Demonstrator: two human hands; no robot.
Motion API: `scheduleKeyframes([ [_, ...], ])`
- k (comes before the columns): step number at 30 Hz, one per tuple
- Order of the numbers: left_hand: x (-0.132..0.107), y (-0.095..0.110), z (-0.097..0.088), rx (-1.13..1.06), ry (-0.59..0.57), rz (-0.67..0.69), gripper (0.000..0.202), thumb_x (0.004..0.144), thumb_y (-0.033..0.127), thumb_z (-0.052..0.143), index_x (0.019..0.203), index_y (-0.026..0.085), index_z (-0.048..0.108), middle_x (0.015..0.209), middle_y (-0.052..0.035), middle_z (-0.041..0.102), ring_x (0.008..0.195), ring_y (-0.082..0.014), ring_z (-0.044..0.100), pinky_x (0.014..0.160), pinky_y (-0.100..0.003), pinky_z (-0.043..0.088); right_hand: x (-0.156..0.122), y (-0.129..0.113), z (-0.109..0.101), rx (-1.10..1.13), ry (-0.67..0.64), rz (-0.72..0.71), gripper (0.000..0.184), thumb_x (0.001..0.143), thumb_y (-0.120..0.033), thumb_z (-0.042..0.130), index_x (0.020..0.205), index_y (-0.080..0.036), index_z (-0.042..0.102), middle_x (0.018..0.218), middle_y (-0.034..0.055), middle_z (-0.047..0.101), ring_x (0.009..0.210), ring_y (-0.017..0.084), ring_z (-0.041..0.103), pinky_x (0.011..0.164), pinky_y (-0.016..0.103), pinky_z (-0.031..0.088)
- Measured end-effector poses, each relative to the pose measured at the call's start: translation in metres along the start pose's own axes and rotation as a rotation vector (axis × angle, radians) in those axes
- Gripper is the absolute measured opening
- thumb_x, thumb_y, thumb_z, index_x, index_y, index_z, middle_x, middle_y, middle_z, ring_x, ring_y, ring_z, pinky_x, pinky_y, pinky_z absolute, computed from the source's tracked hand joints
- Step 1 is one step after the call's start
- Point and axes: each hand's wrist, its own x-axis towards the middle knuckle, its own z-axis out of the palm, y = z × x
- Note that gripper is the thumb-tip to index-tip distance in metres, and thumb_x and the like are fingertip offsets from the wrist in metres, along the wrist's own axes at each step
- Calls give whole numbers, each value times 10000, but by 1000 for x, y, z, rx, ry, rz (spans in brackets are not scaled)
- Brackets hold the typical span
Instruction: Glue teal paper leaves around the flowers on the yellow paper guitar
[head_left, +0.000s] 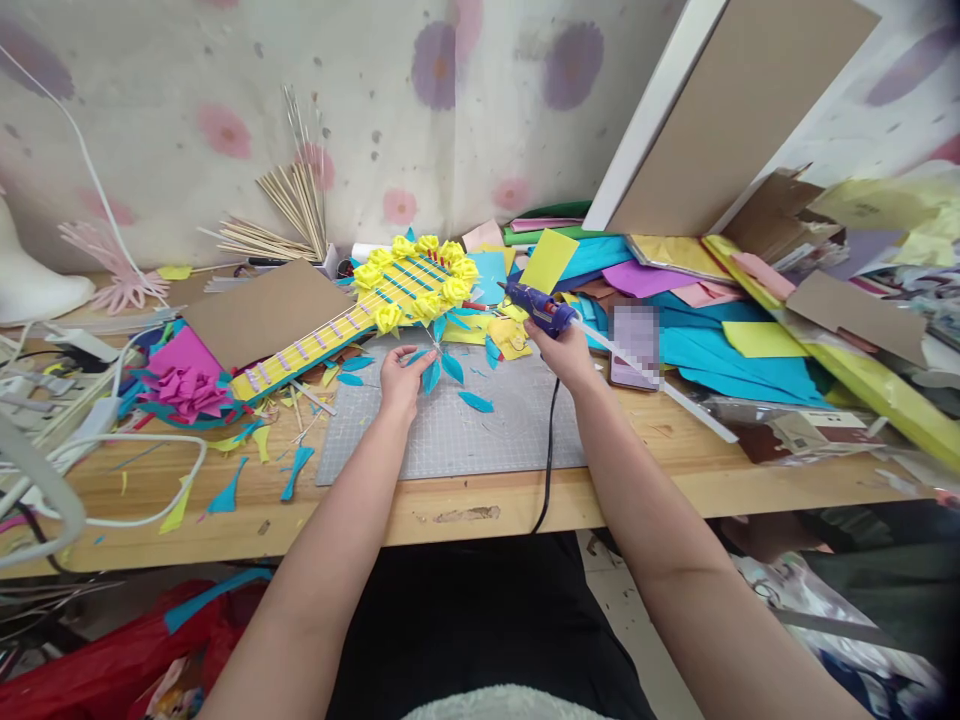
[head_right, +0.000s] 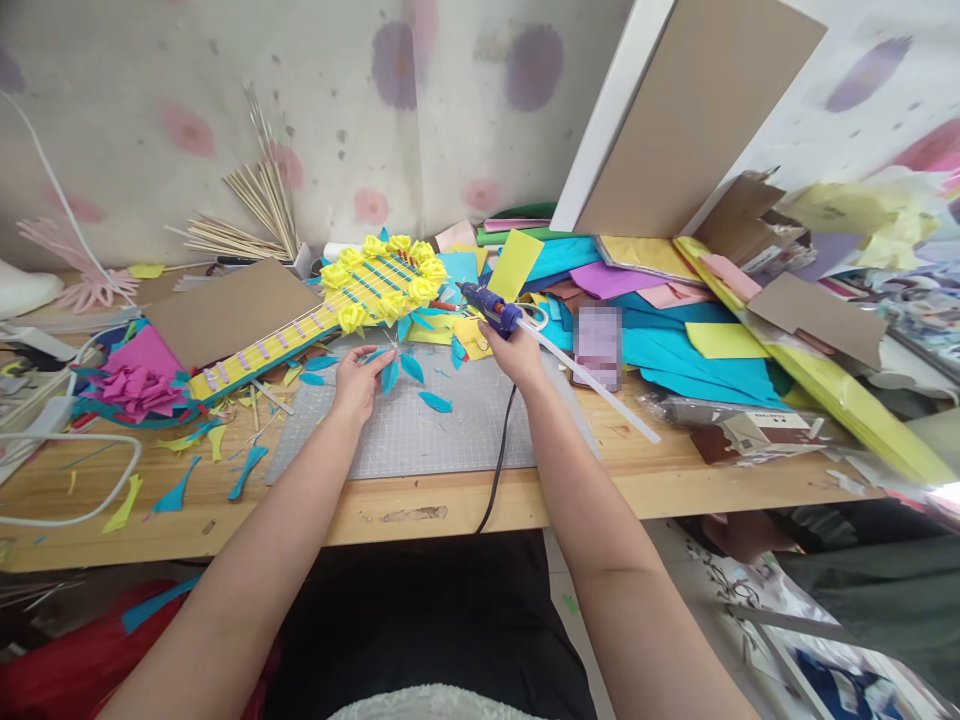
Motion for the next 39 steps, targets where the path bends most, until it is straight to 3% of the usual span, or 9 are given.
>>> scheduleKeyframes([
  [5,-2,4,2,-33,-6,-22,355,597,114,751,841,168,500,719,-10,628,603,-124,631,546,-210,445,-24,-17,15,65,-329,9,370,678,-531,667,740,-172,602,671,36,620,526,97,501,439,228,398],
  [8,-3,4,1,-39,-3,-21,348,604,107,746,839,169,497,689,-1,626,589,-118,633,529,-198,444,-32,-19,25,4,-410,24,411,662,-567,674,726,-169,591,576,2,567,449,69,428,389,214,334],
  [18,2,-3,1,11,24,19,394,557,150,790,838,171,515,703,16,619,586,-109,630,547,-201,451,-29,-9,32,-116,-362,-68,369,715,-538,639,674,-175,589,569,11,564,499,92,471,458,233,382],
  [26,2,-6,1,32,26,54,401,544,172,803,837,171,527,719,6,613,602,-116,621,592,-230,466,-29,-8,33,-147,-353,-110,336,727,-490,643,795,-161,650,637,36,625,615,141,570,530,245,436],
  [33,2,-6,2,50,33,79,347,567,142,773,812,170,529,687,17,587,573,-110,593,563,-225,443,-28,-6,33,-203,-348,-131,350,740,-520,620,714,-172,639,654,44,640,645,163,599,593,282,465],
  [39,-1,-5,3,73,56,85,334,563,132,770,797,169,534,682,25,575,560,-98,566,591,-233,443,-28,-6,33,-219,-344,-188,355,761,-501,611,884,-178,692,773,59,690,795,215,645,683,313,493],
])
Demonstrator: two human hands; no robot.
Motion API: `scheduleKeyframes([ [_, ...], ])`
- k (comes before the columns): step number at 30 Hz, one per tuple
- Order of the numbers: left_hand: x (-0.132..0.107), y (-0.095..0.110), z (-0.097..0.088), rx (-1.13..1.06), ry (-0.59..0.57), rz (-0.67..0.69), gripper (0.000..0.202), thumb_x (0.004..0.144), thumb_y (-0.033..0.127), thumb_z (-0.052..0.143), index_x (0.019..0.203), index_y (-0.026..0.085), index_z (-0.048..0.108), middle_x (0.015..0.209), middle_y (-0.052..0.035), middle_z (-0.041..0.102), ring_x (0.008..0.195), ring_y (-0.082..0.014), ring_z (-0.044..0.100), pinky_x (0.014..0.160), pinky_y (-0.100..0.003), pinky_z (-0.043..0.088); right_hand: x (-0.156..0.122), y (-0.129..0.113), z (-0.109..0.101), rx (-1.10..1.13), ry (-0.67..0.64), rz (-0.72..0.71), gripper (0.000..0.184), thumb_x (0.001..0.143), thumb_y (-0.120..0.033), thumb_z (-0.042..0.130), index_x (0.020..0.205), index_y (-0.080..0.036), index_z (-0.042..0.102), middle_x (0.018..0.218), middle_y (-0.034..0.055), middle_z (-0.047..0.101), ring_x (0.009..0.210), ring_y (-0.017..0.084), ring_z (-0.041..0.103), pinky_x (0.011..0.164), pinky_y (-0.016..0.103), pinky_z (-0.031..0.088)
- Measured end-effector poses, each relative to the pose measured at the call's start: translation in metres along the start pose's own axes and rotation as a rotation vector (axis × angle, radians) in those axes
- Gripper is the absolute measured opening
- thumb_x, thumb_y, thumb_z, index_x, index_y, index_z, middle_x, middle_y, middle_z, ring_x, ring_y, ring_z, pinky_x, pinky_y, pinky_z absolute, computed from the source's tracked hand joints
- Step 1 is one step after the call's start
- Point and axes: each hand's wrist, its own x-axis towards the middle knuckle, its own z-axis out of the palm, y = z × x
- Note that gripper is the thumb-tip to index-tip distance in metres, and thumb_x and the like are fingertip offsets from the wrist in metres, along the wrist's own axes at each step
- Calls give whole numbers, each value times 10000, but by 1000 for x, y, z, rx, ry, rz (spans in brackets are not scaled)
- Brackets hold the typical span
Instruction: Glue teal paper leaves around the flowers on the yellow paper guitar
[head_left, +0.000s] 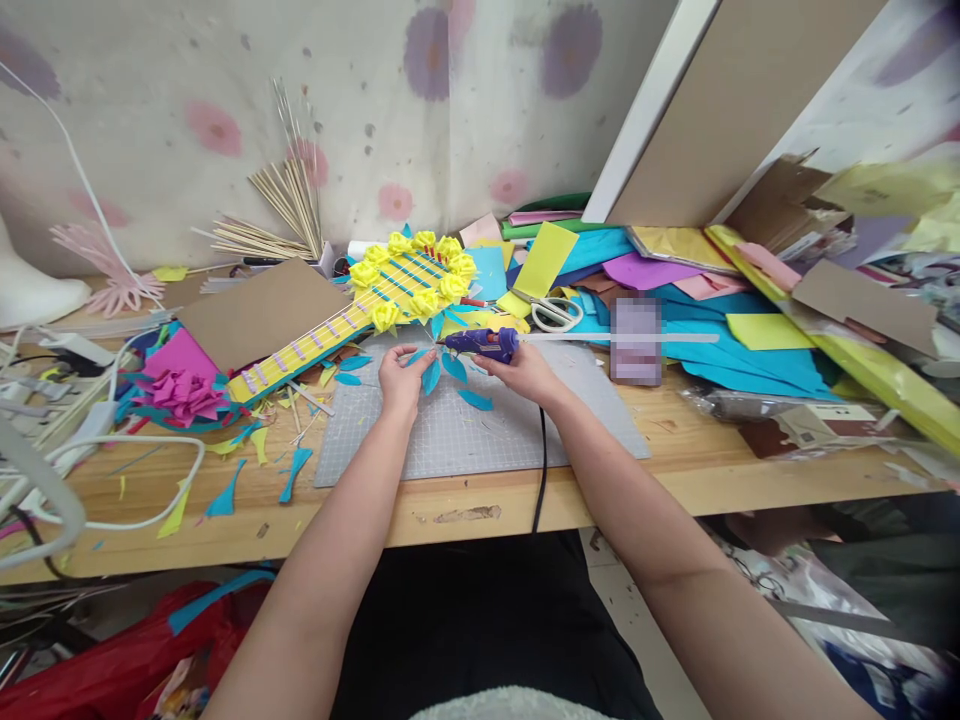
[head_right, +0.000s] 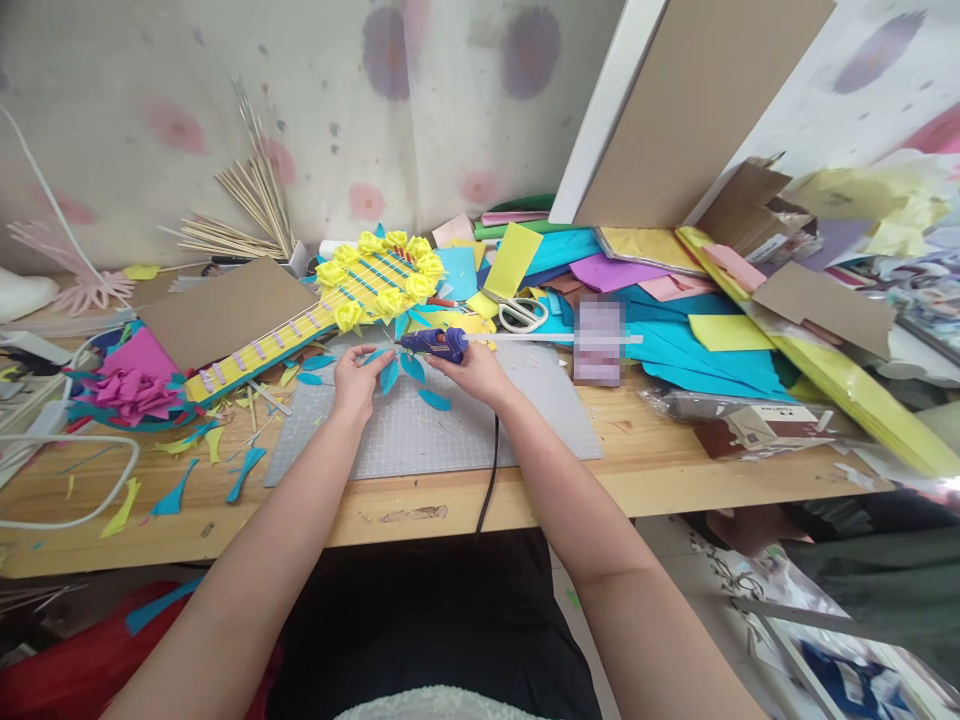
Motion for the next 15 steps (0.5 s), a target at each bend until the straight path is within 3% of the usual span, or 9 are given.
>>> scheduleKeyframes([
  [9,-4,4,2,34,14,-8,324,563,125,764,779,172,528,646,43,563,515,-77,540,554,-216,435,1,2,1,-23,44,-69,385,777,-465,612,1042,-194,685,994,65,712,929,242,651,830,377,505],
  [15,-5,5,2,41,32,-16,332,545,115,772,763,175,529,656,45,562,515,-69,533,530,-203,421,0,2,-1,4,32,-81,394,774,-478,619,1039,-193,684,982,69,711,939,233,647,789,344,514],
])
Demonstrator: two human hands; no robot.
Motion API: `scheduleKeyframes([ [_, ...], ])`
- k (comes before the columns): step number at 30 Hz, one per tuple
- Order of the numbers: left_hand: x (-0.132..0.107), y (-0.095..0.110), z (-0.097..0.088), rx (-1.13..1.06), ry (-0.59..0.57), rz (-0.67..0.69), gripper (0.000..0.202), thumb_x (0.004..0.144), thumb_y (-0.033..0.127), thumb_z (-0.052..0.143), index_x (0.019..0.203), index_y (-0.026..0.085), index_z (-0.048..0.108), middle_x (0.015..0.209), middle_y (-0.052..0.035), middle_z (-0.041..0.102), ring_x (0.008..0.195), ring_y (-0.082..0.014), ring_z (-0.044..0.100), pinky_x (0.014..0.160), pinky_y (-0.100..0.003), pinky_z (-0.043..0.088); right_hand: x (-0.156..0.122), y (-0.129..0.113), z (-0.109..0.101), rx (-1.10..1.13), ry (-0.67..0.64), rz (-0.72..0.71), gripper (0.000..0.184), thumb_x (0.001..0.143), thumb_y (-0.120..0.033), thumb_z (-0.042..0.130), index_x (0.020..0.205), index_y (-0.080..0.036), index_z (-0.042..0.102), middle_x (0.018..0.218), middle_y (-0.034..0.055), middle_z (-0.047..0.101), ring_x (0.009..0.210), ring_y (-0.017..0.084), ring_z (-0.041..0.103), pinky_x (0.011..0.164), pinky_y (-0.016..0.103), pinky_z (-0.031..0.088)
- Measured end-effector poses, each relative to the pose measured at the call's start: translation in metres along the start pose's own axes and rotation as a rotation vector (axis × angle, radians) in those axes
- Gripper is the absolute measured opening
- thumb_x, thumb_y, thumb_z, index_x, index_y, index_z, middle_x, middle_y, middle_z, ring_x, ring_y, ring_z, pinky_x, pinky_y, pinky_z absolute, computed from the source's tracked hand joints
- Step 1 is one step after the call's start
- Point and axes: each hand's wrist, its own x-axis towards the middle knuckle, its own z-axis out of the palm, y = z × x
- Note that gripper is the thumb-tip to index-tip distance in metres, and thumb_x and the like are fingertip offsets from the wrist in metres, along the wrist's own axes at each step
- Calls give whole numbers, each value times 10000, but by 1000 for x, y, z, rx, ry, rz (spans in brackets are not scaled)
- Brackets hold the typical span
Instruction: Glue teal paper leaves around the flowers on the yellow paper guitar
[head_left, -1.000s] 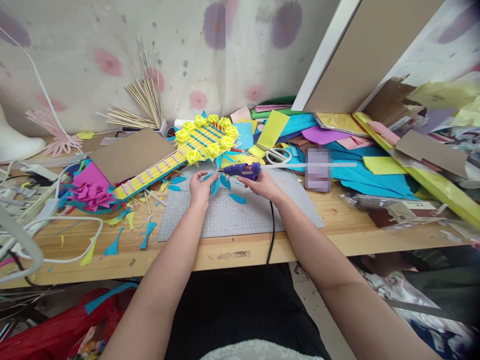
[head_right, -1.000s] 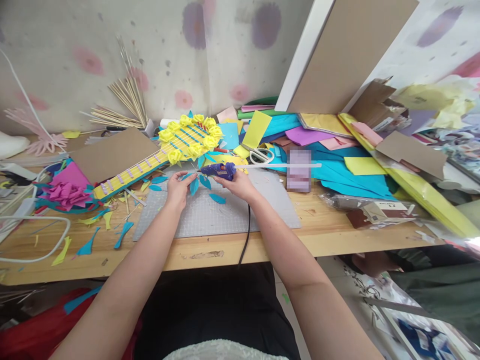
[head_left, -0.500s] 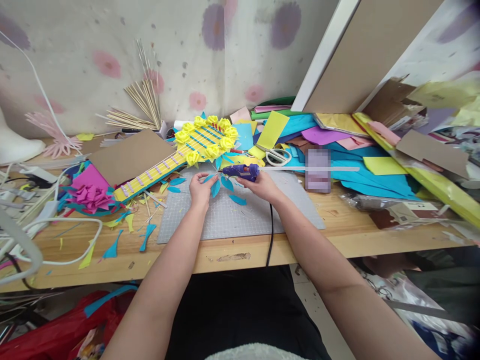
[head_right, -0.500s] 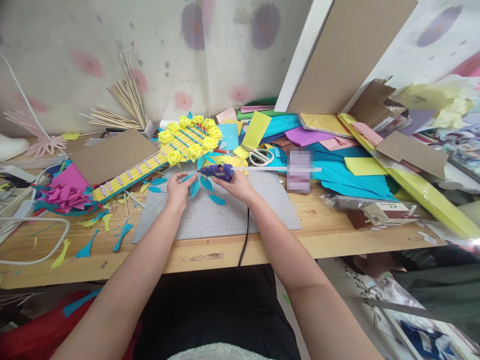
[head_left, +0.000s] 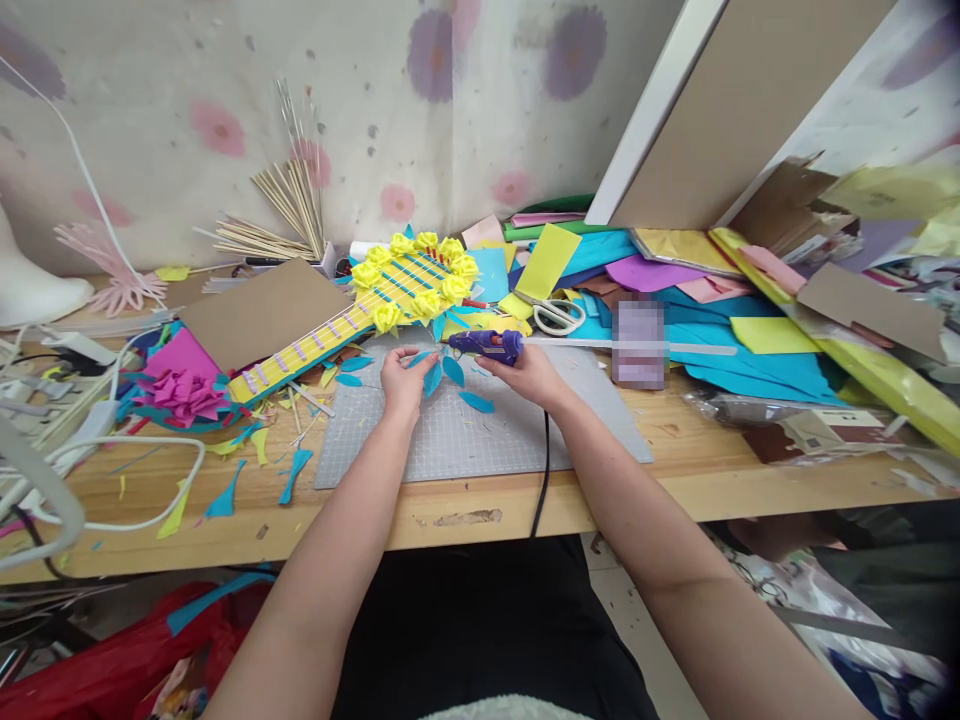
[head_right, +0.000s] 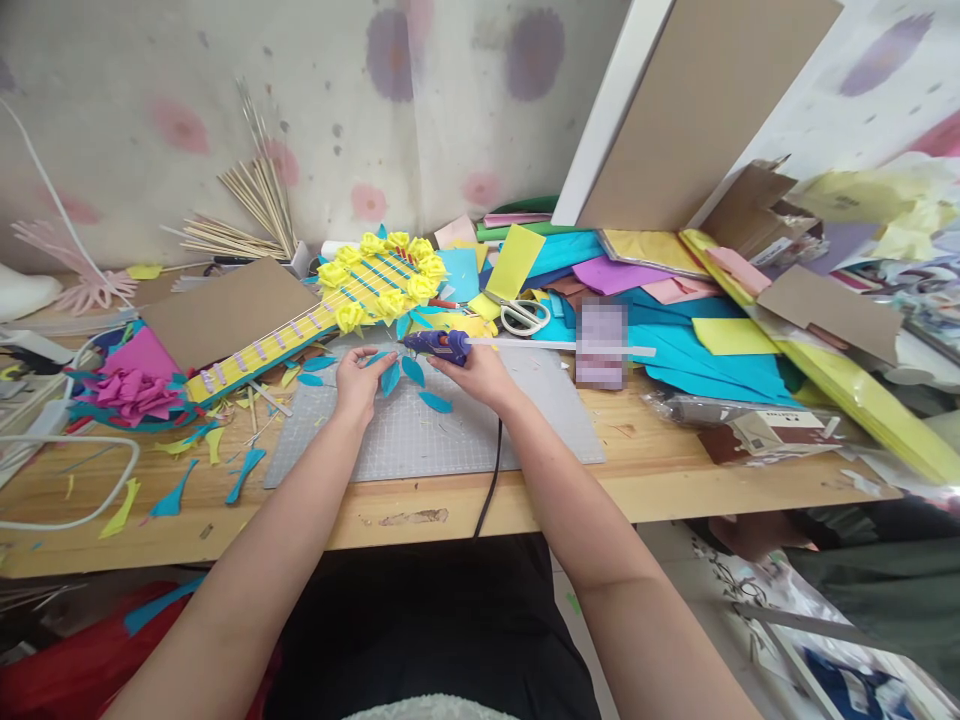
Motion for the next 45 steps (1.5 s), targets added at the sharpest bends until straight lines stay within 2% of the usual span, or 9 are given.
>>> scheduleKeyframes([
  [14,-1,-2,0,-66,-84,27,291,562,120,746,744,176,525,648,25,613,545,-86,561,557,-210,431,-2,-2,-1,-79,-8,15,367,772,-463,624,1027,-209,691,1000,68,708,939,243,644,775,354,507],
  [22,4,-6,-1,-46,-53,41,300,551,146,762,752,175,541,637,35,582,540,-86,554,552,-209,421,-2,6,-4,67,-4,15,422,759,-517,615,1009,-184,682,909,58,703,856,200,637,745,320,502],
  [27,5,-4,-2,-78,-59,-6,325,539,159,772,765,172,540,649,30,586,545,-90,564,553,-214,429,-3,5,-5,98,10,64,404,731,-542,625,897,-176,670,785,51,672,722,166,609,623,277,487],
  [31,6,-2,-3,-115,-96,-48,339,543,182,778,768,175,525,652,22,604,537,-95,571,527,-208,420,-3,1,-5,196,88,193,437,683,-607,627,719,-172,597,616,27,596,497,106,488,459,248,411],
  [33,5,1,-5,-96,-90,61,318,563,172,768,762,183,519,664,13,620,572,-107,596,554,-211,439,-2,0,-4,231,132,226,455,670,-630,622,668,-179,560,561,8,556,441,86,430,425,244,376],
  [36,2,11,-11,39,-103,408,280,605,169,754,784,204,542,746,-7,657,734,-133,652,698,-226,478,-1,3,-7,283,198,232,462,698,-640,586,619,-188,527,508,-14,502,423,77,401,423,237,362],
  [38,2,20,-18,212,-196,627,235,623,188,753,787,217,588,815,-21,676,841,-149,660,803,-239,471,-1,6,-13,353,194,226,453,715,-630,578,622,-189,523,525,-13,509,433,75,404,429,232,365],
  [42,10,33,-32,542,-501,857,141,649,218,736,768,248,667,863,-42,696,945,-191,649,918,-287,439,-5,12,-31,433,-38,224,428,707,-595,624,662,-173,567,614,13,570,474,72,430,430,220,357],
  [45,18,28,-40,621,-657,832,118,649,213,720,743,263,672,846,-49,699,932,-205,652,942,-333,434,-8,10,-38,349,-201,257,426,698,-582,645,655,-162,589,554,1,536,467,75,434,412,215,328],
])
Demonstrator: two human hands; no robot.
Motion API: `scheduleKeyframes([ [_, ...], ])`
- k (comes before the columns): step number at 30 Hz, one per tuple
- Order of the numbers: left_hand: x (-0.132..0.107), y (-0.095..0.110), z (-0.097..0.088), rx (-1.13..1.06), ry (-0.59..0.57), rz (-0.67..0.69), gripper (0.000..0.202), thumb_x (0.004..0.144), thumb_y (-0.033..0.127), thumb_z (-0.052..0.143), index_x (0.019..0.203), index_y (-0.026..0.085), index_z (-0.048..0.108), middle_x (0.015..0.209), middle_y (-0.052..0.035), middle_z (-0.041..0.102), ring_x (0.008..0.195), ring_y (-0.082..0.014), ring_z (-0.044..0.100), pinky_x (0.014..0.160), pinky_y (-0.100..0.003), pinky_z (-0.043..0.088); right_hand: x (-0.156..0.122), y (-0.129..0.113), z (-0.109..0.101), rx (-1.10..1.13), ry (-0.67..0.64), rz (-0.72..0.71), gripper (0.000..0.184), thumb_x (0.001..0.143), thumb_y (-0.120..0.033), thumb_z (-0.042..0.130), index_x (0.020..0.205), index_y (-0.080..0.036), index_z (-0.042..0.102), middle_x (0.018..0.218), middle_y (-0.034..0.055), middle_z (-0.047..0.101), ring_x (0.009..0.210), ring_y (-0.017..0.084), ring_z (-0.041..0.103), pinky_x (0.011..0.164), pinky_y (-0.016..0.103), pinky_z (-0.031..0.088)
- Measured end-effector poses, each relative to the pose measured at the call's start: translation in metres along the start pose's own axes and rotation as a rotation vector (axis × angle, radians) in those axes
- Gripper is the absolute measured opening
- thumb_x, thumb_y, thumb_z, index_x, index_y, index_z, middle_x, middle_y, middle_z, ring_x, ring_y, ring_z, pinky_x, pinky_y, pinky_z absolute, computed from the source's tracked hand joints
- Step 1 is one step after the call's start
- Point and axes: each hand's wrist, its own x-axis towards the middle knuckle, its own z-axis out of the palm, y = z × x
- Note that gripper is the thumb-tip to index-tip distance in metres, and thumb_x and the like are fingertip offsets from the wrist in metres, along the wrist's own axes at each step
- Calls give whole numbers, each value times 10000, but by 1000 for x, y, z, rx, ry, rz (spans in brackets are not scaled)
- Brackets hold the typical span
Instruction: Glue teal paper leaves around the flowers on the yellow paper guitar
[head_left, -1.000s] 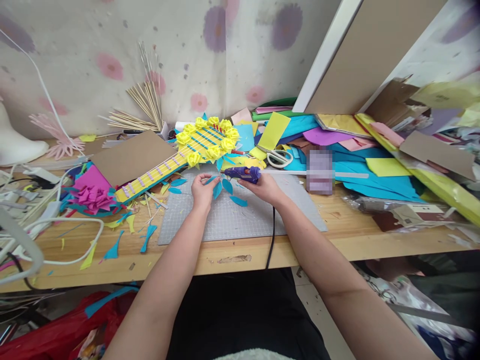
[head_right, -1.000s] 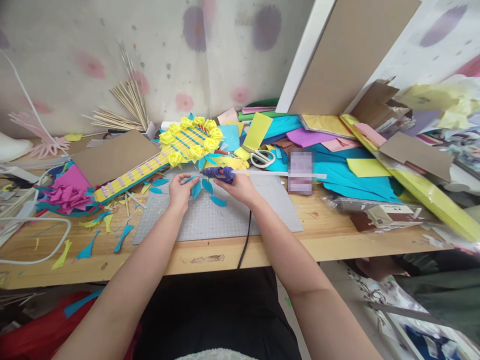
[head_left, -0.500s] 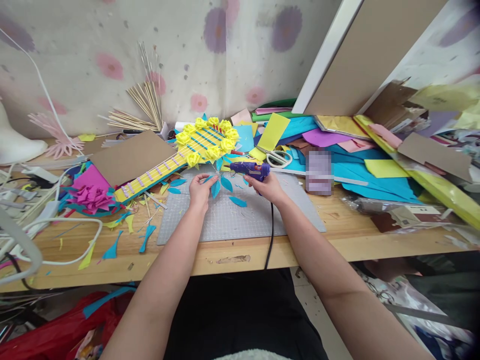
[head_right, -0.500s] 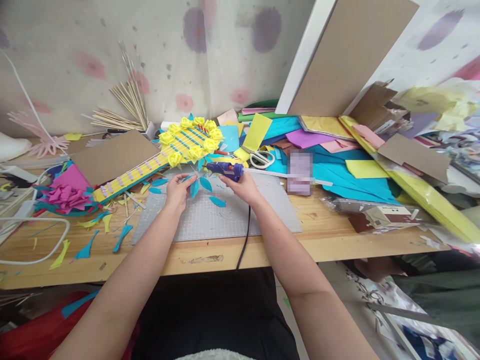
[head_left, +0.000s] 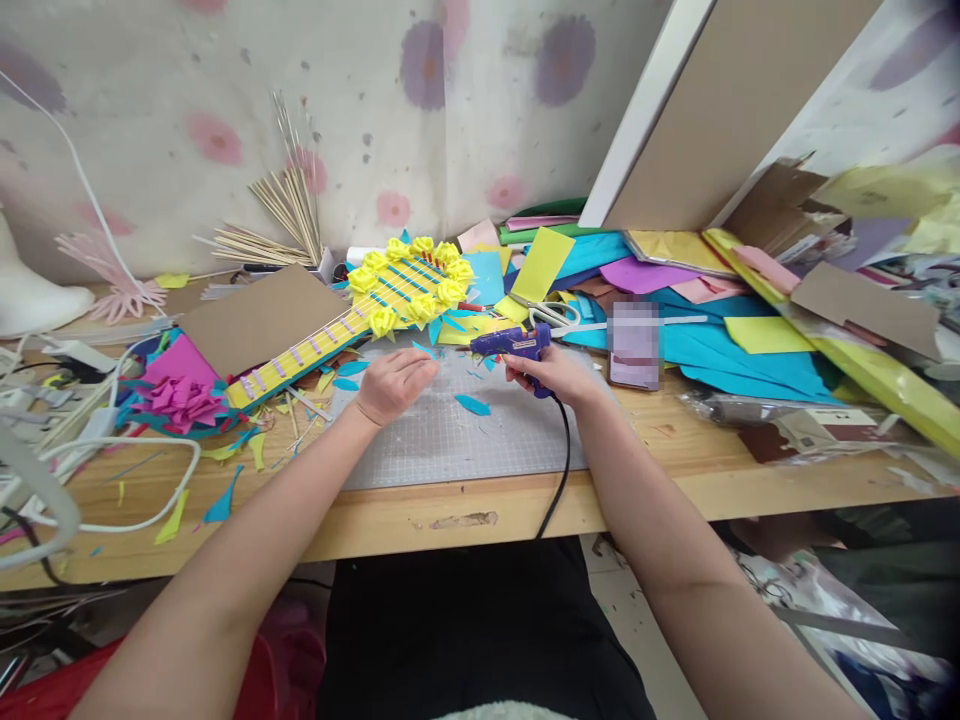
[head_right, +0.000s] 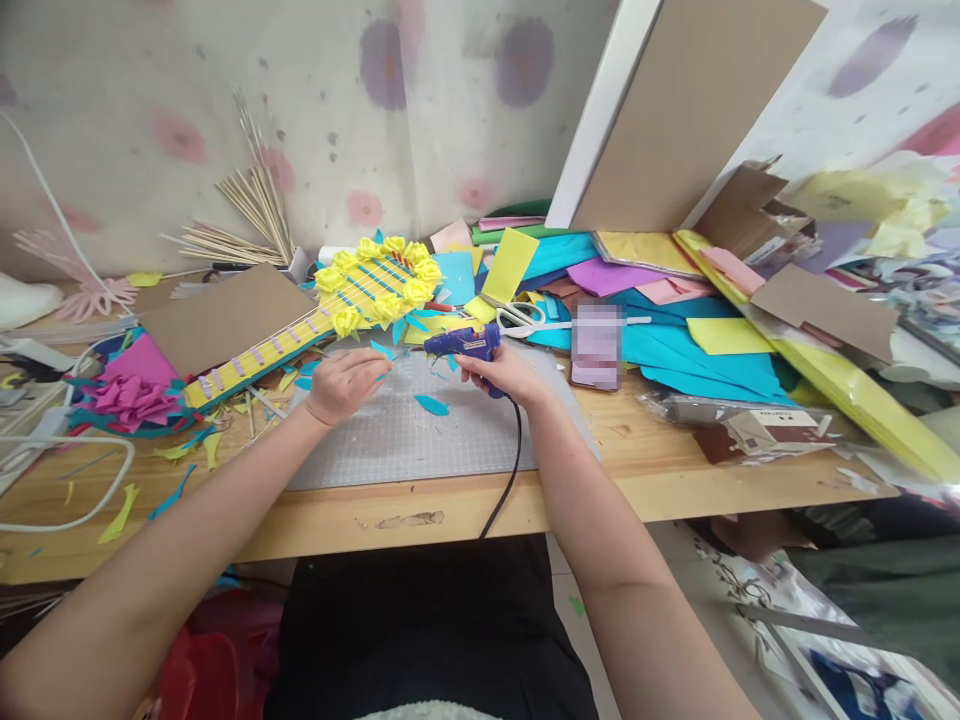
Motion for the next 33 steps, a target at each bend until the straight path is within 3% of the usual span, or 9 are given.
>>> scheduleKeyframes([
  [8,-15,-22,7,-174,-56,-142,152,575,203,759,648,274,647,756,-50,672,804,-183,640,911,-355,446,1,-21,16,-264,-78,122,398,690,-562,651,612,-179,574,498,5,539,431,86,438,394,237,345],
  [13,-15,-26,6,-27,-88,-68,111,619,190,715,686,264,667,777,-67,661,781,-178,625,844,-316,445,5,-23,18,-384,-147,127,396,700,-553,643,585,-182,570,451,-9,505,395,79,430,380,234,335],
  [21,-17,-26,6,185,-95,64,71,685,194,657,718,257,647,791,-64,662,701,-171,603,740,-282,443,12,-19,25,-387,-111,142,335,708,-510,665,706,-183,590,508,-15,535,396,74,423,369,224,308],
  [33,-20,-42,7,682,8,628,154,889,238,463,880,188,609,854,-62,693,684,-130,625,575,-241,435,9,-31,26,-494,-164,233,382,773,-518,614,903,-160,624,599,2,574,506,83,517,409,174,354],
])
